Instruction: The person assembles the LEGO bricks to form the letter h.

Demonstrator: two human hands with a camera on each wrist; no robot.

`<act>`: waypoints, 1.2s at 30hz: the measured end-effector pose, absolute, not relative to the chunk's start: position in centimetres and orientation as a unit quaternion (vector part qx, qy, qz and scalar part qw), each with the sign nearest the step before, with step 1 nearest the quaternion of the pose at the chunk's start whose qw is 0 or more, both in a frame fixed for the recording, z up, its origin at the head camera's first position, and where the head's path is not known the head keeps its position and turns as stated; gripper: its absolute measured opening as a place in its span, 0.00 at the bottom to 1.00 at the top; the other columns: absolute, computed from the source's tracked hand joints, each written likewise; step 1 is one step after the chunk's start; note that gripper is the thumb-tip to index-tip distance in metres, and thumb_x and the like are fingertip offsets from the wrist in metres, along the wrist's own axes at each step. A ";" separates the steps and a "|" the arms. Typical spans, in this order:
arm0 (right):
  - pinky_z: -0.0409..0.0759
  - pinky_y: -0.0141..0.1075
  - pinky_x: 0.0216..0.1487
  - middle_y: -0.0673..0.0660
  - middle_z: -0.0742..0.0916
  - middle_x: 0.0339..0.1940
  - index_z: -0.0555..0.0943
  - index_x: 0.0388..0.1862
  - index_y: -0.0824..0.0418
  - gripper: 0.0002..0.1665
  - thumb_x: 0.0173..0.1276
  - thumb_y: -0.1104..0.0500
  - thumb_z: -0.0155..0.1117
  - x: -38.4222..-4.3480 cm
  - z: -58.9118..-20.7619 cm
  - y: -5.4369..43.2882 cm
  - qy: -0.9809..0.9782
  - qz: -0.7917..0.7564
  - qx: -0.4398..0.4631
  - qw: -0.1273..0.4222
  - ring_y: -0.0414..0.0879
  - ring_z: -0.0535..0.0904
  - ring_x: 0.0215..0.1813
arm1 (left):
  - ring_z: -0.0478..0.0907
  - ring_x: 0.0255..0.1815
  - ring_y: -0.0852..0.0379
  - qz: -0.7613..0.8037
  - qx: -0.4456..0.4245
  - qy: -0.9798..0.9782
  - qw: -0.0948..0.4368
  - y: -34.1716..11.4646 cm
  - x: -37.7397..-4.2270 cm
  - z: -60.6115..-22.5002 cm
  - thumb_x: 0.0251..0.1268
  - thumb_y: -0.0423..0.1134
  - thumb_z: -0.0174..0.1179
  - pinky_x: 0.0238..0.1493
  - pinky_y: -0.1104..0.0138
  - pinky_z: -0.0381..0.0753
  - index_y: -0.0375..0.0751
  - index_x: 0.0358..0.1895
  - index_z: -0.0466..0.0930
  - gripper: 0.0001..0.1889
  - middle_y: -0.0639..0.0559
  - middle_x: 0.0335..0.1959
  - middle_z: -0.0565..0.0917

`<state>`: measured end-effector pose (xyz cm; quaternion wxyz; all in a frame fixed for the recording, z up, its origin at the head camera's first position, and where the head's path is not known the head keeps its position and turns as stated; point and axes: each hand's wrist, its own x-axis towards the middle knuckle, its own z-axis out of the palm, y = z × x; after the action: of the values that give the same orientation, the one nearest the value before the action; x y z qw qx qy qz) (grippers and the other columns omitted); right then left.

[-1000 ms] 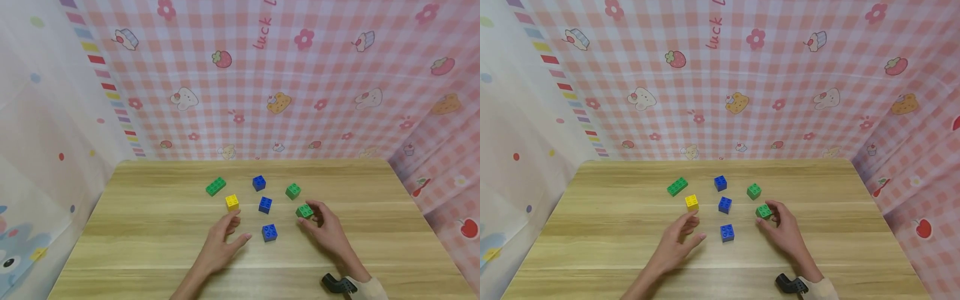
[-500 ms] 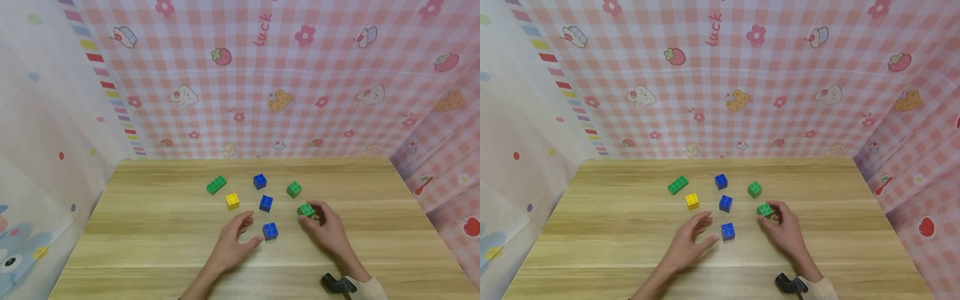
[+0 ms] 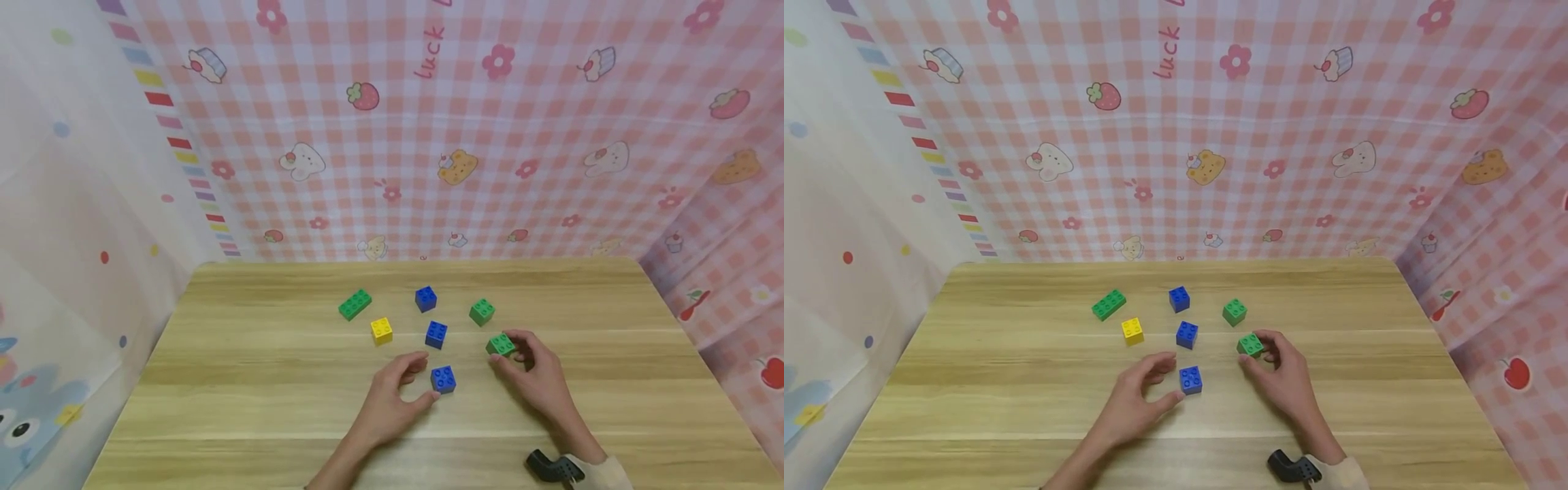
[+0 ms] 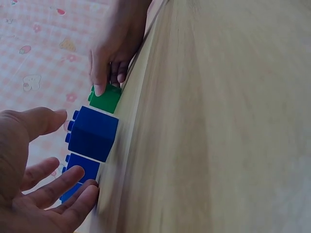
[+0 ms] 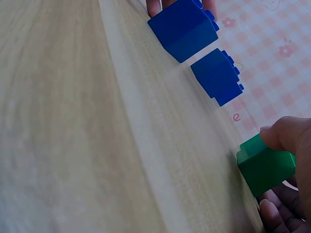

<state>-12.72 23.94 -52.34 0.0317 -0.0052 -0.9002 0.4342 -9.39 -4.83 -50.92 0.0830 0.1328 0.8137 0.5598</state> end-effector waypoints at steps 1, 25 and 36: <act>0.78 0.27 0.48 0.55 0.86 0.50 0.76 0.66 0.55 0.32 0.67 0.45 0.74 -12.7 -52.4 24.0 -0.900 0.434 -0.004 0.032 0.47 0.78 0.49 | 0.79 0.66 0.51 0.556 0.134 0.816 0.082 -4.8 -9.4 -51.0 0.63 0.44 0.72 0.69 0.60 0.81 0.44 0.70 0.73 0.32 0.48 0.66 0.80; 0.78 0.25 0.47 0.53 0.87 0.48 0.78 0.63 0.56 0.29 0.65 0.53 0.76 -12.6 -52.6 23.8 -0.898 0.436 0.009 0.056 0.44 0.79 0.47 | 0.73 0.63 0.55 0.481 0.090 0.868 0.088 -2.9 -10.3 -51.5 0.57 0.48 0.76 0.68 0.53 0.76 0.58 0.60 0.82 0.26 0.60 0.59 0.83; 0.79 0.24 0.47 0.52 0.88 0.47 0.80 0.61 0.55 0.27 0.64 0.56 0.76 -12.5 -52.7 23.7 -0.896 0.439 0.028 0.069 0.43 0.80 0.46 | 0.74 0.58 0.57 0.482 0.097 0.867 0.079 -2.8 -10.5 -51.7 0.57 0.47 0.76 0.61 0.59 0.77 0.56 0.56 0.84 0.22 0.60 0.54 0.85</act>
<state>-12.49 23.66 -52.74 0.0689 0.0276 -0.8955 0.4387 -10.46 -2.80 -51.72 0.0790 0.0974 0.8673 0.4816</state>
